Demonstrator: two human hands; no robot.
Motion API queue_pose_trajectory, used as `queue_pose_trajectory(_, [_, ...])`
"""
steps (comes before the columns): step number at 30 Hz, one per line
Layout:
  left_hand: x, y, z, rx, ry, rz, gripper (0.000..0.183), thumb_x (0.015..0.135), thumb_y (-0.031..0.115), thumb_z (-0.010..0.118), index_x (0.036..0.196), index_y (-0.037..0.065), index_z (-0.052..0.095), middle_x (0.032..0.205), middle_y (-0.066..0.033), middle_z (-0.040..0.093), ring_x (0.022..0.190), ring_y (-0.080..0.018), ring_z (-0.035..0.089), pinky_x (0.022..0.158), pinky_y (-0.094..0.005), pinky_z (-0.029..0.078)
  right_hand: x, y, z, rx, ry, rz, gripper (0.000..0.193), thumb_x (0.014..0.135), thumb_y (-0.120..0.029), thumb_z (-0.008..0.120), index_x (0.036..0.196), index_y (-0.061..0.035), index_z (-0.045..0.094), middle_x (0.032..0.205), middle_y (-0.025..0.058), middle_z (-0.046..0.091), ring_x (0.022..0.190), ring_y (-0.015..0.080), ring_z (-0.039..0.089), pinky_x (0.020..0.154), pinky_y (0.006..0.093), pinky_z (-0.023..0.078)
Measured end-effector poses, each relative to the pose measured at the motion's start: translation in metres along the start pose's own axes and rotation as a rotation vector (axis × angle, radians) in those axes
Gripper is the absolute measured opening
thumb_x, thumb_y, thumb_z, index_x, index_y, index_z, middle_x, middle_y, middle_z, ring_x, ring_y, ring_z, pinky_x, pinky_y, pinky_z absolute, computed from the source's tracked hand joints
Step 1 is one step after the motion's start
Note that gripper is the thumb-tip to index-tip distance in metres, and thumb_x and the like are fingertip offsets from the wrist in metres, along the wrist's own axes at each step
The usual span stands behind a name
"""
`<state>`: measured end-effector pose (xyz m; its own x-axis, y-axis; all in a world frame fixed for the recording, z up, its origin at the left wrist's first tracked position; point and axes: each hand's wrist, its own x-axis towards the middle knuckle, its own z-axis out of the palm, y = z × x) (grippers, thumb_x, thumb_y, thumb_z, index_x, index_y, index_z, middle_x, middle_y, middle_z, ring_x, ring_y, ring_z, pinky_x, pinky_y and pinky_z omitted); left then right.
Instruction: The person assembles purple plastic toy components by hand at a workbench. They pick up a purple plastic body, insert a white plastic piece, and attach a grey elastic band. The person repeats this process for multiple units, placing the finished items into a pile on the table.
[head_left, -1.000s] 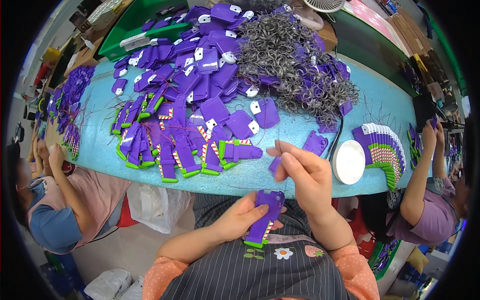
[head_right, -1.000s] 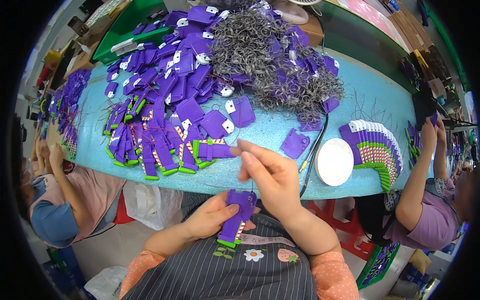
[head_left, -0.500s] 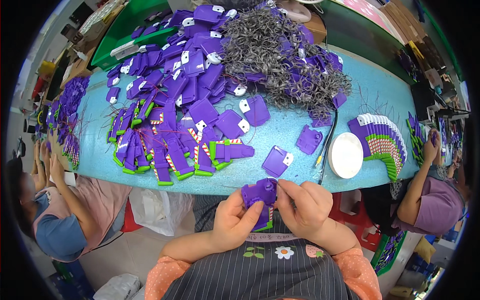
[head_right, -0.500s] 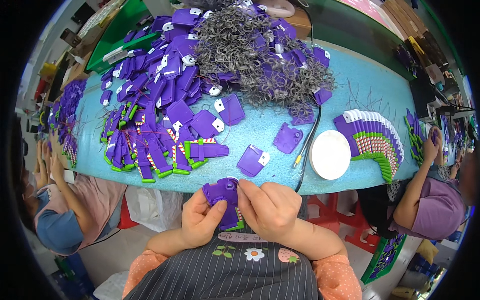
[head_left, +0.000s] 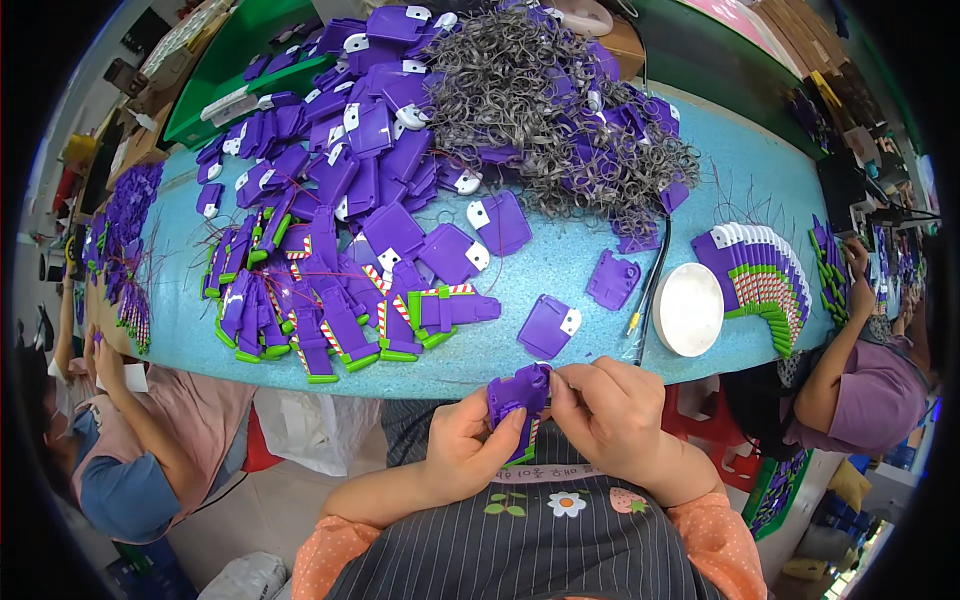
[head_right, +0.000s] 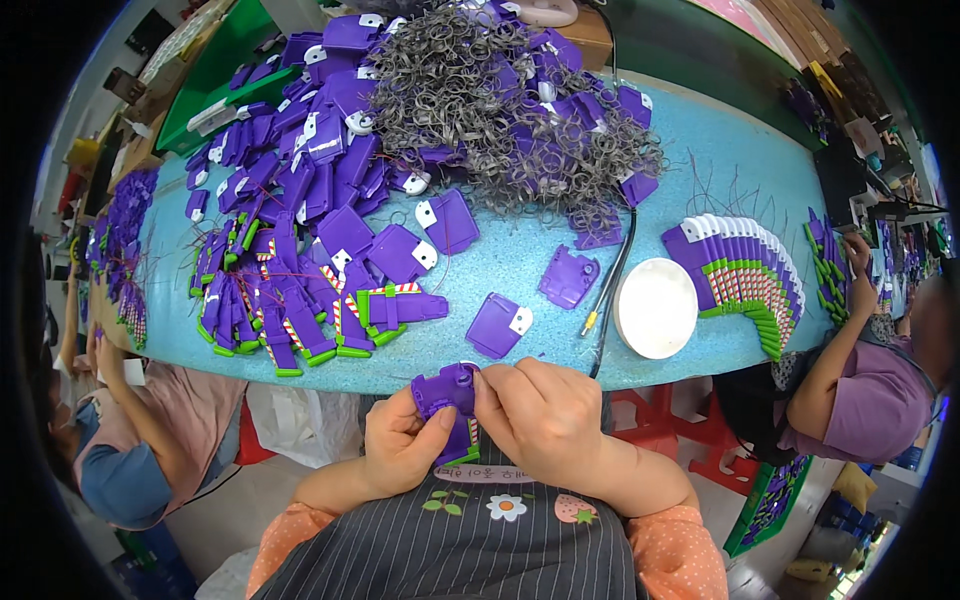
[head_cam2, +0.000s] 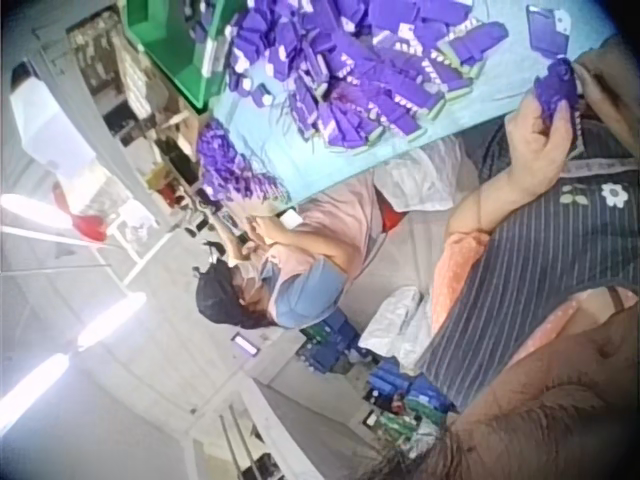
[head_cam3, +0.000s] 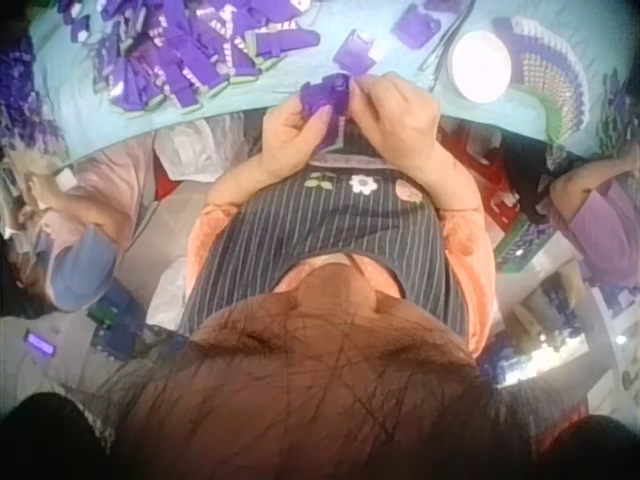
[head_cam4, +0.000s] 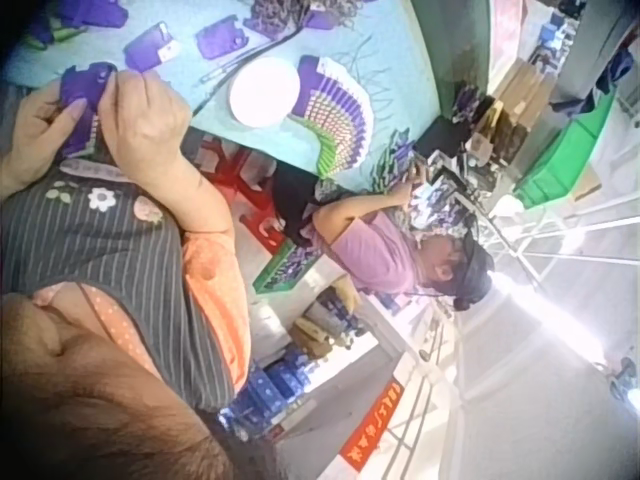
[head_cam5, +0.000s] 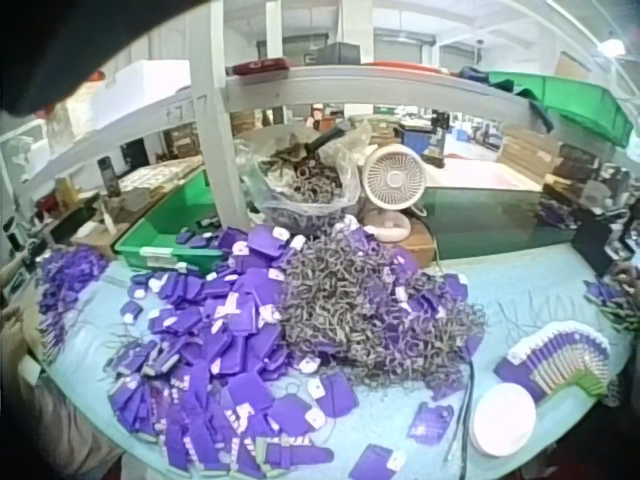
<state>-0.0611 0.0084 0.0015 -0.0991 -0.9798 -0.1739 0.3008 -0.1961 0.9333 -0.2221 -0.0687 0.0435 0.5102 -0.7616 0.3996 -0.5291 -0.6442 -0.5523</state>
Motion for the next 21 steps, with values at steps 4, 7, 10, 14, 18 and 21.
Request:
queue_pose_trajectory(4, [0.004, 0.001, -0.003, 0.339, 0.005, 0.168, 0.027, 0.087, 0.001, 0.055, 0.113, -0.006, 0.054, 0.088, -0.0104, 0.066, 0.066, -0.0084, 0.061, 0.058, -0.0236, 0.048, -0.001, 0.002, 0.007, 0.008, 0.043, -0.033, 0.012, 0.073, -0.004, 0.069, 0.079, -0.0010, 0.059, 0.056, 0.0050, 0.048, 0.044, 0.0196, 0.049, 0.040, 0.0303, 0.038])
queue_pose_trajectory(7, [0.009, 0.012, -0.004, 0.689, -0.041, 0.385, 0.030, 0.082, -0.001, 0.058, 0.111, -0.007, 0.053, 0.087, -0.0144, 0.065, 0.061, -0.0154, 0.063, 0.055, -0.0272, 0.050, -0.002, 0.002, 0.007, 0.037, 0.031, 0.013, 0.010, 0.076, -0.005, 0.067, 0.078, -0.0009, 0.058, 0.060, 0.0069, 0.050, 0.048, 0.0216, 0.051, 0.044, 0.0310, 0.041])
queue_pose_trajectory(10, [0.009, 0.017, -0.005, 0.893, -0.134, 0.489, 0.031, 0.077, -0.002, 0.059, 0.106, -0.010, 0.053, 0.085, -0.0163, 0.064, 0.061, -0.0245, 0.063, 0.053, -0.0328, 0.050, 0.000, 0.003, 0.009, 0.278, -0.049, 0.151, 0.011, 0.079, -0.006, 0.064, 0.076, -0.0004, 0.055, 0.065, 0.0099, 0.052, 0.056, 0.0245, 0.054, 0.051, 0.0318, 0.043])
queue_pose_trajectory(14, [0.011, 0.022, -0.005, 0.895, -0.288, 0.497, 0.030, 0.079, 0.001, 0.058, 0.107, -0.008, 0.053, 0.082, -0.0157, 0.064, 0.062, -0.0249, 0.064, 0.053, -0.0329, 0.050, 0.007, 0.024, -0.001, 0.586, -0.334, 0.270, 0.013, 0.083, -0.007, 0.061, 0.077, 0.0007, 0.051, 0.069, 0.0102, 0.052, 0.064, 0.0210, 0.053, 0.058, 0.0298, 0.042])
queue_pose_trajectory(18, [0.006, 0.034, -0.002, 0.622, -0.409, 0.197, 0.029, 0.083, 0.003, 0.057, 0.110, -0.006, 0.052, 0.081, -0.0140, 0.064, 0.067, -0.0210, 0.066, 0.057, -0.0289, 0.051, 0.016, 0.037, 0.007, 0.760, 0.009, 0.496, 0.010, 0.090, -0.006, 0.052, 0.081, -0.0006, 0.051, 0.073, 0.0016, 0.052, 0.067, 0.0077, 0.046, 0.058, 0.0242, 0.038])
queue_pose_trajectory(21, [-0.001, 0.027, 0.000, 0.283, -0.304, -0.034, 0.027, 0.087, 0.004, 0.054, 0.112, -0.006, 0.051, 0.084, -0.0110, 0.066, 0.074, -0.0146, 0.066, 0.063, -0.0256, 0.051, 0.013, 0.041, 0.016, 0.777, 0.220, 0.526, 0.015, 0.094, -0.010, 0.048, 0.082, -0.0020, 0.051, 0.084, 0.0007, 0.048, 0.065, 0.0060, 0.042, 0.058, 0.0187, 0.035])
